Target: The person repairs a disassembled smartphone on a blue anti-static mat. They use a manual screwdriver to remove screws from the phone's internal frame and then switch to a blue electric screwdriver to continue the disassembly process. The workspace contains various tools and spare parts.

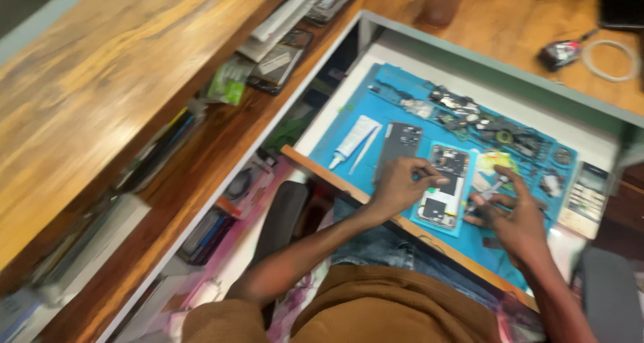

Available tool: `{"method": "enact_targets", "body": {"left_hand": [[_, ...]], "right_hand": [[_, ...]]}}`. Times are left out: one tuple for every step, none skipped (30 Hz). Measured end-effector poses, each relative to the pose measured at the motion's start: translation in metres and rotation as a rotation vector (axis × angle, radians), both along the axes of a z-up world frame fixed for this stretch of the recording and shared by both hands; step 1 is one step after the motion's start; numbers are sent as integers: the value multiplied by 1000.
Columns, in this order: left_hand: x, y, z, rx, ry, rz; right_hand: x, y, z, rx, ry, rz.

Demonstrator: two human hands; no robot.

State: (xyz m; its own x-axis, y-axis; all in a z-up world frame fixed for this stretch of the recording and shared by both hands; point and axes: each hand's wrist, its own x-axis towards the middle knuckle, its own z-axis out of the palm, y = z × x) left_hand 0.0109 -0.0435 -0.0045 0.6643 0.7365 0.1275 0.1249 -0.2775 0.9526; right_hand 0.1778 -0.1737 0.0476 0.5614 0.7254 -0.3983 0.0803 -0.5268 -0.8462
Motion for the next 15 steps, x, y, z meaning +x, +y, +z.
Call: {"method": "enact_targets", "body": {"left_hand": [[-2, 1, -1, 41, -26, 7], [-2, 1, -2, 84, -51, 13], [-2, 3, -2, 127, -85, 13], [-5, 5, -3, 102, -49, 28], [-3, 5, -3, 74, -23, 33], [-2, 6, -2, 46, 3, 37], [-2, 6, -3, 43, 0, 33], [-1, 7, -3, 40, -3, 29], [-2, 8, -3, 37, -4, 24], [-3, 7, -4, 69, -40, 17], [-4, 7, -4, 100, -75, 11], [-5, 6, -5, 130, -111, 5], [-5, 7, -5, 130, -114, -10], [-4, 8, -6, 130, -117, -25], [-4, 9, -6, 131, -120, -39]], "right_hand": [[-2, 2, -2, -10, 5, -3], [-2, 2, -2, -21, 11, -5], [-2, 3, -1, -30, 6, -14], [-6, 6, -2, -9, 6, 3], [-7, 5, -2, 10, -1, 9], [-7, 7, -2, 29, -8, 14], [-7, 6, -2, 32, -23, 19], [-6, 7, -4, 35, -39, 24], [-5, 8, -6, 39, -52, 29], [-4, 8, -8, 45, -55, 35], [-2, 8, -10, 50, -58, 41], [-1, 8, -13, 54, -61, 48], [1, 8, -16, 101, -46, 64], [4, 9, -20, 148, -32, 79], [6, 10, -23, 195, -17, 96]]}}
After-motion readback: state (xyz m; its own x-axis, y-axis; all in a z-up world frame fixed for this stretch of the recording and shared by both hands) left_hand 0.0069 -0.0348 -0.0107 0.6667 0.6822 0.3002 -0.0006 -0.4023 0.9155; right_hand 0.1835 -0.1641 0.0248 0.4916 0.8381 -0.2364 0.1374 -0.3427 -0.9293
